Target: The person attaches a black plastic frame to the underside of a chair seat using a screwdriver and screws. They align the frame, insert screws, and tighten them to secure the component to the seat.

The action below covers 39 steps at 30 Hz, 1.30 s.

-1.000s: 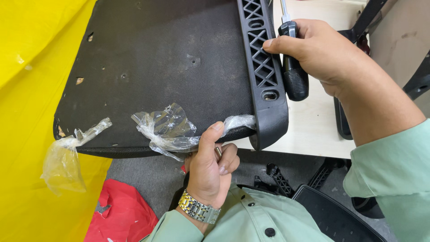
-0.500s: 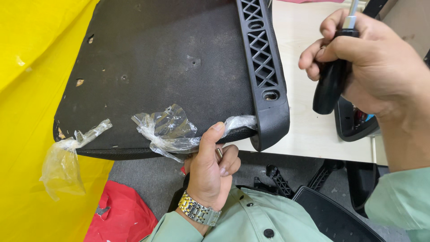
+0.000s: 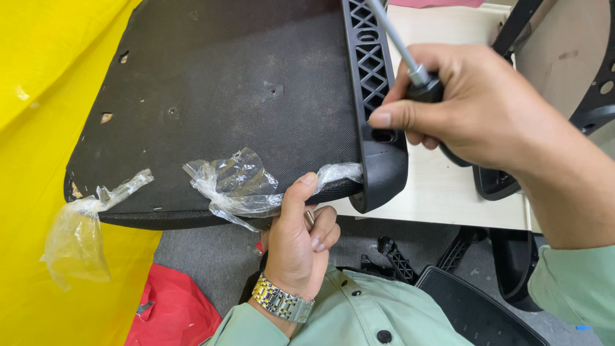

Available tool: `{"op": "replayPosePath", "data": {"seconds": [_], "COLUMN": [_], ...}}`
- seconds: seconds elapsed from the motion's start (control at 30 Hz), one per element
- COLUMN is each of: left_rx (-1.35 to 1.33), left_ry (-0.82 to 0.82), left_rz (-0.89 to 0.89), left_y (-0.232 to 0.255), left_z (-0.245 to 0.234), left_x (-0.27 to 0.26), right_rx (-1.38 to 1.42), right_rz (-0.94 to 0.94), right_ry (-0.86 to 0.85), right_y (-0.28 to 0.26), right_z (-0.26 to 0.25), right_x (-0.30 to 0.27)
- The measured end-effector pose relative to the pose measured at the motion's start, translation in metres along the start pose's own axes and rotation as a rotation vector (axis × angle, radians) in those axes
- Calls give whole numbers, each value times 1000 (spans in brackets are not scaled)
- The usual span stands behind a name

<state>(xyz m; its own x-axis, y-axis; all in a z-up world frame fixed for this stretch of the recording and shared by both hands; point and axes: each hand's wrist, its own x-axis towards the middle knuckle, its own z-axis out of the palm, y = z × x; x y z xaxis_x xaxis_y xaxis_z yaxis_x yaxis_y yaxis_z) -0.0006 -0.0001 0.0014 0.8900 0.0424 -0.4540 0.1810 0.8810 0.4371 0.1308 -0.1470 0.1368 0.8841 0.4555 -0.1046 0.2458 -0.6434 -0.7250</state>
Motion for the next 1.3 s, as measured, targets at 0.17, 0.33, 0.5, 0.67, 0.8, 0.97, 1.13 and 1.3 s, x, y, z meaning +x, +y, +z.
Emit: {"op": "replayPosePath", "data": {"seconds": [0.17, 0.33, 0.5, 0.67, 0.8, 0.97, 1.13, 1.3], "left_rx": [3, 8, -18, 0, 17, 10, 6, -19], "left_ry": [-13, -20, -5, -21, -9, -17, 10, -18], "left_rz": [15, 0, -19, -8, -18, -30, -49, -41], "left_y": [1, 3, 14, 18, 20, 23, 27, 28], "left_z": [1, 5, 4, 2, 2, 5, 8, 8], "left_x": [0, -6, -7, -8, -10, -12, -15, -18], "right_rx": [-182, -396, -402, -487, -461, -749, -779, -657], "right_rz": [-29, 16, -361, -31, -543, -555, -548, -512], "right_ry": [-10, 30, -102, -177, -150, -148, -179, -241], "right_y": [-10, -14, -12, -5, -5, -4, -7, -21], "right_z": [11, 8, -7, -19, -19, -18, -16, -23], "right_x": [-3, -5, 1, 4, 11, 4, 5, 16]}}
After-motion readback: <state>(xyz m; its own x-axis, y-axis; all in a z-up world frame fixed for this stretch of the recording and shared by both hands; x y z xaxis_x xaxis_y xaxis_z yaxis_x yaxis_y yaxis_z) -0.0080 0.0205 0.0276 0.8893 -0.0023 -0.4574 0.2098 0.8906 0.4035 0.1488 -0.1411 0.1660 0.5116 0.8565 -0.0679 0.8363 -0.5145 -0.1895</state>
